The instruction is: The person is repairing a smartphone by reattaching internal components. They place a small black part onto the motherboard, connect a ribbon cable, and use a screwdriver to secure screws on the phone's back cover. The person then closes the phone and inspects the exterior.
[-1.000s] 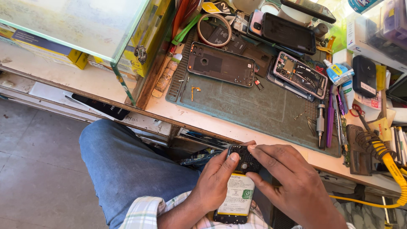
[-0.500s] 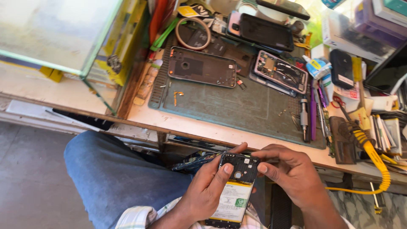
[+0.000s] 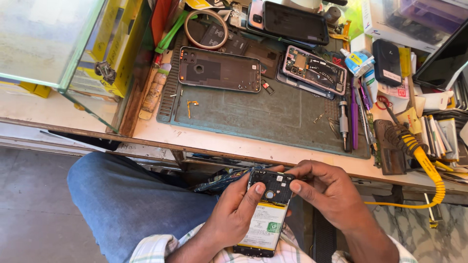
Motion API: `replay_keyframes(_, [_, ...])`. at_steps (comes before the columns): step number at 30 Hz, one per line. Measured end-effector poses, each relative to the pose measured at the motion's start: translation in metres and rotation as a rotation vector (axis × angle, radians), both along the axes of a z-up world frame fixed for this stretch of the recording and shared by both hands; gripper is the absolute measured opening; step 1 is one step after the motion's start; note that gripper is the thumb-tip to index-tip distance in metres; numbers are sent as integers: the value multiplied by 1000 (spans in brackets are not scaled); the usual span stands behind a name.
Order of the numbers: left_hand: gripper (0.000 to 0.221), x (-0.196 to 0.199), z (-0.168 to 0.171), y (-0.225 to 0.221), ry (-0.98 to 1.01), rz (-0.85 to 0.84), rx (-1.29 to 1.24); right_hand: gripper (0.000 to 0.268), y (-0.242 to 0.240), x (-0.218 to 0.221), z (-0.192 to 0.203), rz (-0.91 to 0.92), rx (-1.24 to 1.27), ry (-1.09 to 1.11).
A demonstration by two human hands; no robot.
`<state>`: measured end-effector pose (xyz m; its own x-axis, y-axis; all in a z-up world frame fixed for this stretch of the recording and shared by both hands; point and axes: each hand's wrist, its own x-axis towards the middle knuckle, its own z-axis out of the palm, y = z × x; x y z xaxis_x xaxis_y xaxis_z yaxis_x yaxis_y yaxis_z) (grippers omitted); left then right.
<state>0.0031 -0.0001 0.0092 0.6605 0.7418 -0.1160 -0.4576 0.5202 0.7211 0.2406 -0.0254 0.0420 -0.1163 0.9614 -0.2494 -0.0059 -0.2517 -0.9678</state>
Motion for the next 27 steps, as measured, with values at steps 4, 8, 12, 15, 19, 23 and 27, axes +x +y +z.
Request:
replay_keyframes(4, [50, -3, 2, 2, -18, -7, 82, 34, 1, -5, 5, 17, -92, 22])
replay_keyframes(8, [49, -3, 4, 3, 31, -13, 67, 31, 1, -7, -2, -7, -90, 57])
replay_keyframes(12, [48, -3, 6, 3, 31, -14, 50, 30, 8, -14, 8, 49, -40, 19])
replay_keyframes(15, [50, -3, 10, 3, 88, -1, 147, 36, 12, -16, 23, 92, -20, -57])
replay_keyframes(19, [53, -4, 22, 4, 192, 37, 367, 26, 9, -17, 21, 38, -75, -51])
replay_keyframes(23, [52, -11, 33, 2, 225, 125, 607, 16, 3, -14, 20, 94, -84, 31])
replay_keyframes(27, [59, -16, 35, 4, 289, -20, 511, 12, -2, -21, 34, 89, -84, -75])
